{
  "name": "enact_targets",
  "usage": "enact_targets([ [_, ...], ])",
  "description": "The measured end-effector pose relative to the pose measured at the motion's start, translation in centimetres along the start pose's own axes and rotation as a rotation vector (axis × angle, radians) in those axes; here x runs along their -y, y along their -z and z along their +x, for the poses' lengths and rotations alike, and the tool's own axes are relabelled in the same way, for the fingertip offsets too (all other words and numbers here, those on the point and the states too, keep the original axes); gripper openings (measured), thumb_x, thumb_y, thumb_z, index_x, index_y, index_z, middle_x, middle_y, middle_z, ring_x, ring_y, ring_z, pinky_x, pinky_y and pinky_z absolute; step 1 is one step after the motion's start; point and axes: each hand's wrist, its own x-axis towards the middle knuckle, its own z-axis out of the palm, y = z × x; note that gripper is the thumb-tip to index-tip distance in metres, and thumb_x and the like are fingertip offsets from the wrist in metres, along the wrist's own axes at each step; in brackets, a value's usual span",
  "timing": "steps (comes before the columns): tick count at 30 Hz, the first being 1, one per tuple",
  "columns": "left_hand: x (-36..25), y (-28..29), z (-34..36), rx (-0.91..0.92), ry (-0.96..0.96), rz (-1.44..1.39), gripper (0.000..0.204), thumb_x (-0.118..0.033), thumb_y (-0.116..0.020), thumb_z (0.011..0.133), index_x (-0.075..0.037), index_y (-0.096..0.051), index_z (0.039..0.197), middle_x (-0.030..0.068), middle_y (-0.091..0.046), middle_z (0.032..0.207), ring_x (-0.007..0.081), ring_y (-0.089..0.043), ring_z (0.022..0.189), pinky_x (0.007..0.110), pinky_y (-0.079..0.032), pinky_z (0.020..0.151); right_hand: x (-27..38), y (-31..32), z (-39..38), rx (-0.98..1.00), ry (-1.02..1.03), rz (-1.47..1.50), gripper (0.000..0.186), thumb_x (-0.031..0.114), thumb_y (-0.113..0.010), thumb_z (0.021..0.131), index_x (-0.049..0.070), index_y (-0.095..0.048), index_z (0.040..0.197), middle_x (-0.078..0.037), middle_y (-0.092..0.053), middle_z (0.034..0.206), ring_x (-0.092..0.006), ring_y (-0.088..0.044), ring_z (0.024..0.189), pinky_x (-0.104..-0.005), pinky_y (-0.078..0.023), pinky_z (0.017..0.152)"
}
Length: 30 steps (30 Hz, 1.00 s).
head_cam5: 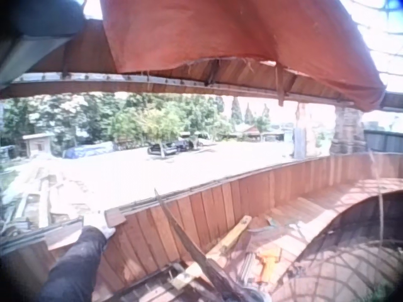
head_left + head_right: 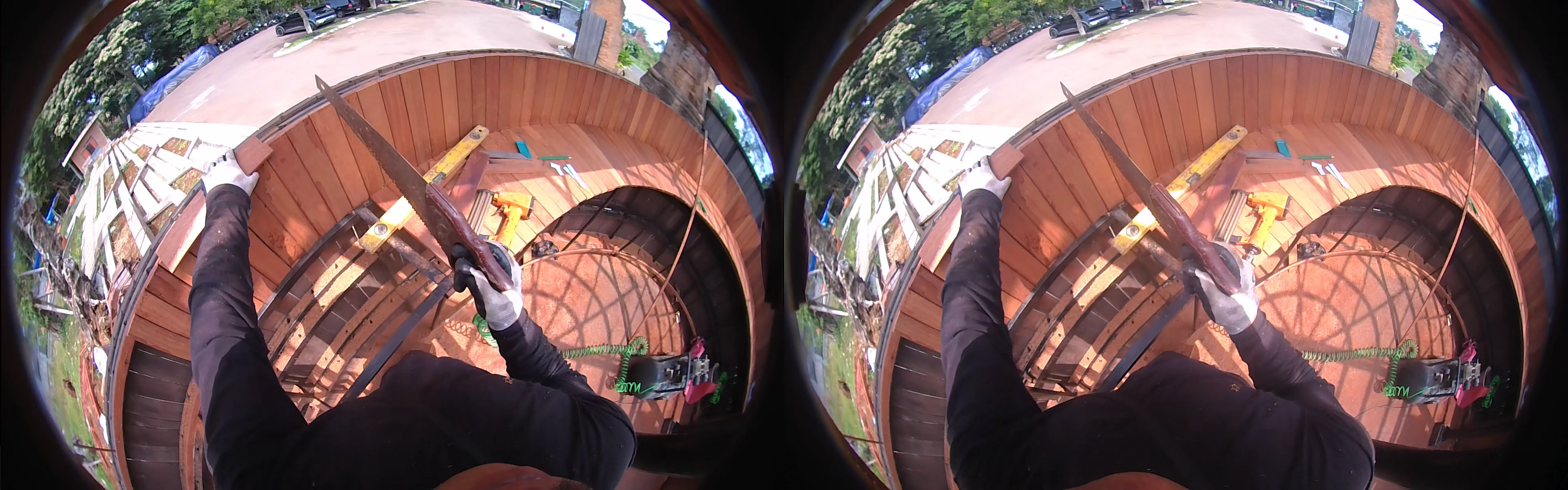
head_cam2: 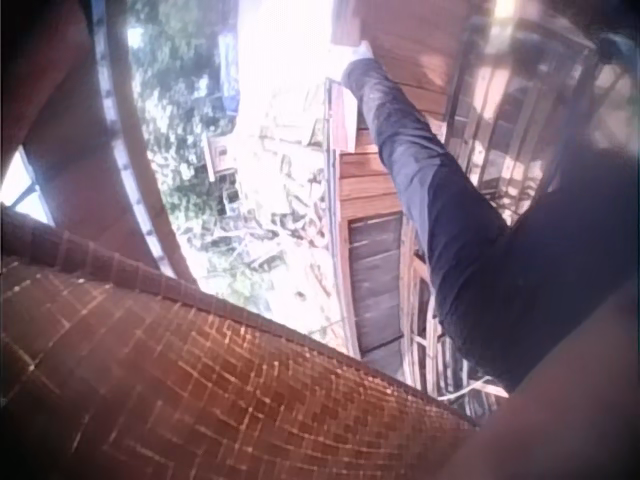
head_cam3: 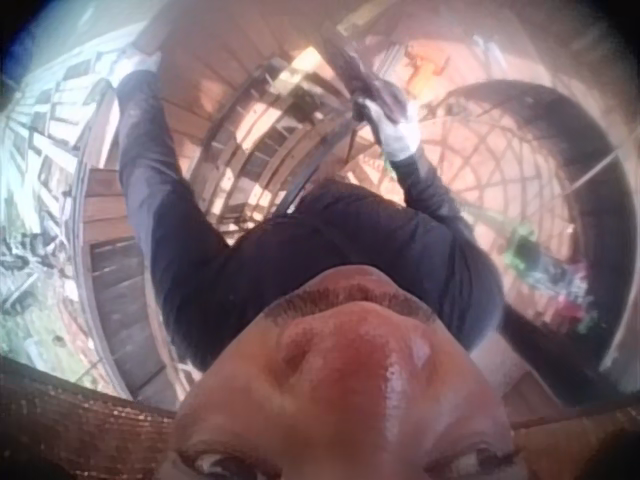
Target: The person installs wooden siding on a curved roof structure. They use a hand saw to trim a plank to fit the curve, then use a nail gun to fasten it. They also use a level to check alignment and a hammer to adjust the fit.
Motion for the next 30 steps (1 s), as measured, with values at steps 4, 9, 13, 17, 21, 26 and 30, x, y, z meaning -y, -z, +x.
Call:
enact_targets([
  [4, -0.5, 0.2, -0.7, -0.051, 0.021, -0.003, 0.092, -0.054, -0.075, 0.079, -0.007, -0.040, 0.150, 0.0170, -0.051, 0.147, 0.0333, -0.051, 0.134, 0.043, -0.043, 0.110, -1.7, -0.3, 0.3, 0.107, 0.109, -0.209, 0.038, 0.002, -0.065, 0.087, -0.005, -0.059, 0.124, -0.013, -0.071, 0.104, -0.0150, -0.069, 0.089, -0.0297, -0.055, 0.079],
  [9, -0.9, 1.0, -0.6, 0.031, 0.050, -0.012, 0.093, -0.055, -0.076, 0.078, -0.006, -0.040, 0.150, 0.0169, -0.054, 0.144, 0.0314, -0.052, 0.133, 0.042, -0.042, 0.111, -5.2, -1.7, 1.1, 0.126, 0.128, -0.160, 0.042, 0.008, -0.073, 0.083, -0.003, -0.061, 0.122, -0.017, -0.069, 0.108, -0.0264, -0.068, 0.098, -0.0350, -0.053, 0.089],
  [13, 0.5, 0.6, -0.5, 0.057, 0.067, -0.024, 0.086, -0.053, -0.075, 0.081, -0.008, -0.042, 0.147, 0.0160, -0.052, 0.145, 0.0308, -0.047, 0.138, 0.045, -0.041, 0.111, -4.8, -3.5, 2.5, 0.154, 0.195, -0.300, 0.030, 0.003, -0.064, 0.093, -0.003, -0.059, 0.123, -0.007, -0.068, 0.094, -0.0118, -0.065, 0.076, -0.0269, -0.053, 0.068],
  [17, -0.3, 0.8, -0.5, 0.026, 0.040, 0.017, 0.087, -0.055, -0.072, 0.081, -0.008, -0.043, 0.148, 0.0153, -0.050, 0.148, 0.0307, -0.046, 0.139, 0.045, -0.038, 0.113, -6.8, -3.5, 2.5, 0.108, 0.163, -0.309, 0.027, 0.005, -0.060, 0.093, -0.004, -0.064, 0.117, -0.008, -0.071, 0.093, -0.0110, -0.066, 0.076, -0.0247, -0.052, 0.068],
  [21, -1.0, 1.0, 0.1, 0.081, 0.031, -0.027, 0.090, -0.054, -0.072, 0.081, -0.006, -0.040, 0.150, 0.0173, -0.044, 0.152, 0.0319, -0.045, 0.140, 0.048, -0.038, 0.113, -8.3, -3.8, 3.1, 0.080, 0.259, -0.364, 0.027, 0.007, -0.058, 0.093, -0.005, -0.065, 0.117, -0.008, -0.071, 0.089, -0.0107, -0.064, 0.073, -0.0237, -0.050, 0.065],
  [26, 0.0, 0.5, -0.1, 0.057, 0.057, -0.024, 0.092, -0.055, -0.071, 0.081, -0.006, -0.037, 0.152, 0.0168, -0.044, 0.152, 0.0313, -0.044, 0.140, 0.047, -0.037, 0.114, -8.7, -4.0, 4.0, 0.128, 0.199, -0.276, 0.028, 0.007, -0.059, 0.093, -0.004, -0.065, 0.118, -0.008, -0.071, 0.090, -0.0094, -0.060, 0.069, -0.0229, -0.047, 0.062],
  [30, -0.5, 1.1, -0.6, 0.042, 0.060, 0.022, 0.094, -0.057, -0.071, 0.081, -0.006, -0.037, 0.152, 0.0156, -0.045, 0.152, 0.0303, -0.045, 0.140, 0.047, -0.036, 0.114, -9.1, -3.8, 4.4, 0.113, 0.224, -0.308, 0.028, 0.008, -0.061, 0.093, -0.004, -0.065, 0.119, -0.008, -0.071, 0.089, -0.0086, -0.060, 0.069, -0.0220, -0.046, 0.060],
])
